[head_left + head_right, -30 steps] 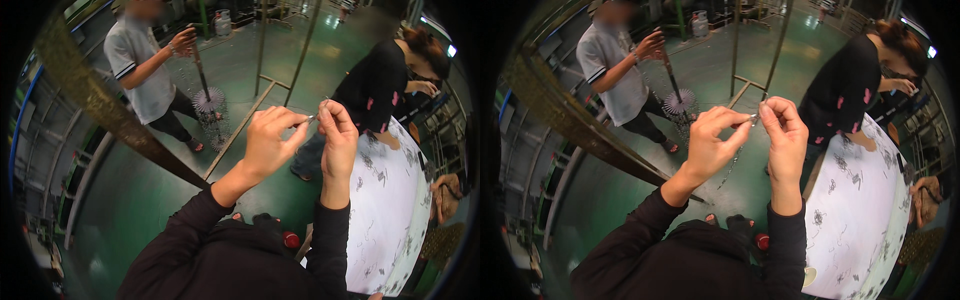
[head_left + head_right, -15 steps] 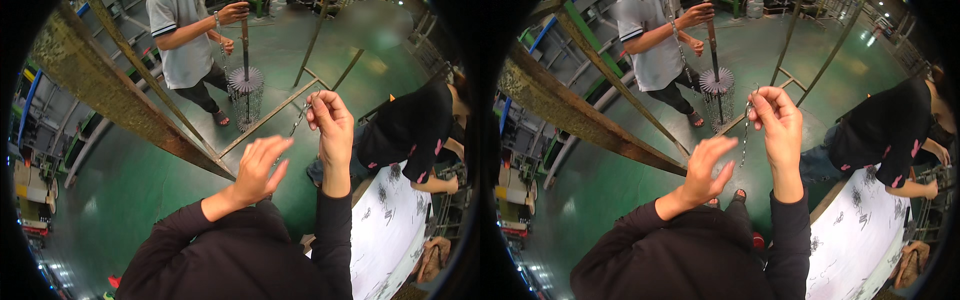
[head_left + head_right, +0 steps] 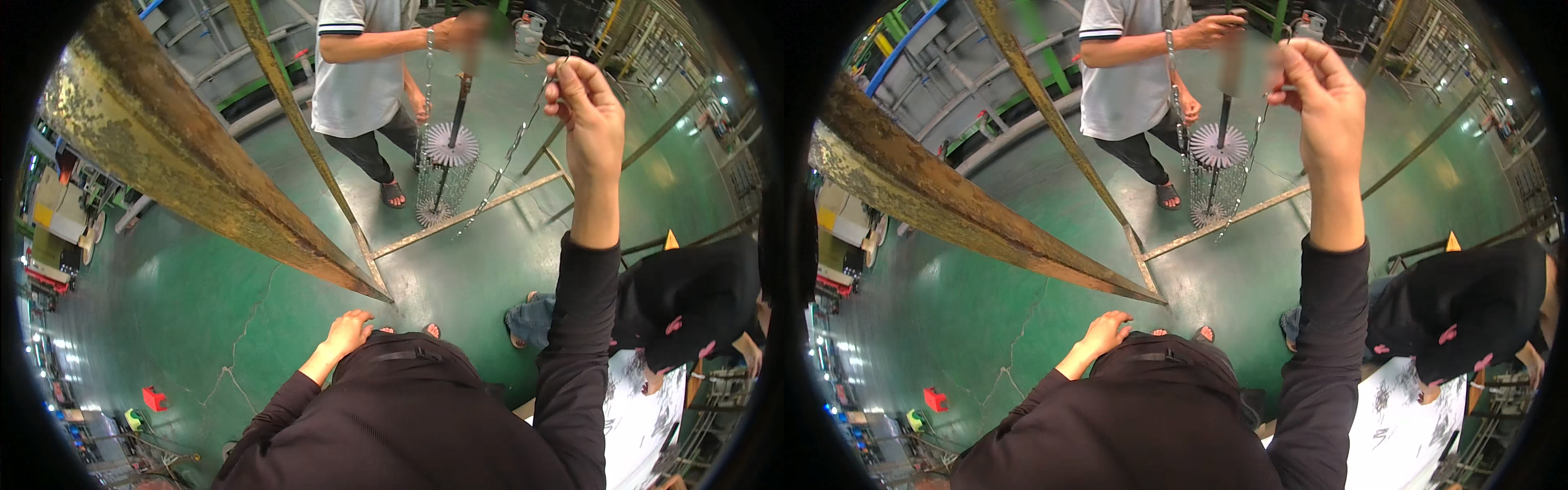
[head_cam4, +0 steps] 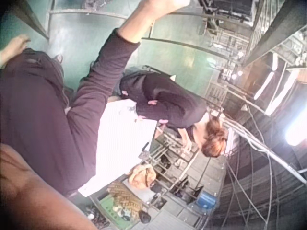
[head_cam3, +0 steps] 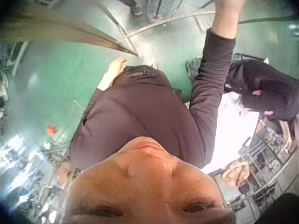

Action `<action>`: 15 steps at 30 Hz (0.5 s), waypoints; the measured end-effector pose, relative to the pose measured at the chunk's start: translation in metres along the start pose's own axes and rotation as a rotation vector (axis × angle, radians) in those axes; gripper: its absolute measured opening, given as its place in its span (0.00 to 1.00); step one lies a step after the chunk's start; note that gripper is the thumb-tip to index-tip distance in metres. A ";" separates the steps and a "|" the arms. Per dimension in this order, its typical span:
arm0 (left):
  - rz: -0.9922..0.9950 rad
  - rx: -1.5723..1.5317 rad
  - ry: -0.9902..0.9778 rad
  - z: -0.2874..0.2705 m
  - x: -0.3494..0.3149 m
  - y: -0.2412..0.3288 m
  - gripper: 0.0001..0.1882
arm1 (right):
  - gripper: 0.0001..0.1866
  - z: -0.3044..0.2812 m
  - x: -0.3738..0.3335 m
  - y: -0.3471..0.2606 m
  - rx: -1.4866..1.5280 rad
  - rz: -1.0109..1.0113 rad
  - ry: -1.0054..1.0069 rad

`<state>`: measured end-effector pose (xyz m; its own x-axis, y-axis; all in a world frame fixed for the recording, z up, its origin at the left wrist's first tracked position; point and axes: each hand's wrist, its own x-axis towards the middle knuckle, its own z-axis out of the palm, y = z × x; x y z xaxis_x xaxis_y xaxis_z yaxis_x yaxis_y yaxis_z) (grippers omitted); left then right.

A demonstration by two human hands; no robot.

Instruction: The person links individual paperclips together by hand to form a chain. They repeatedly pick up paperclips from a large white sheet, connect them, and hang the completed chain onto a nearby metal frame. The process is repeated multiple times throughout the video.

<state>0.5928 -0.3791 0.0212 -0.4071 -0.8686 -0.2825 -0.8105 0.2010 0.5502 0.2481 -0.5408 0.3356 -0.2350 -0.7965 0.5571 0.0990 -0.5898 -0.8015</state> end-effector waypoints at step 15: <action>-0.852 -0.278 0.029 0.128 -0.064 -0.115 0.15 | 0.11 0.048 0.167 -0.002 0.243 -0.117 -0.206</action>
<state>0.6577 -0.2885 -0.1248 0.3001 -0.6845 -0.6644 -0.7002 -0.6310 0.3339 0.2548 -0.6792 0.4412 -0.0610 -0.7169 0.6945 0.3161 -0.6739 -0.6678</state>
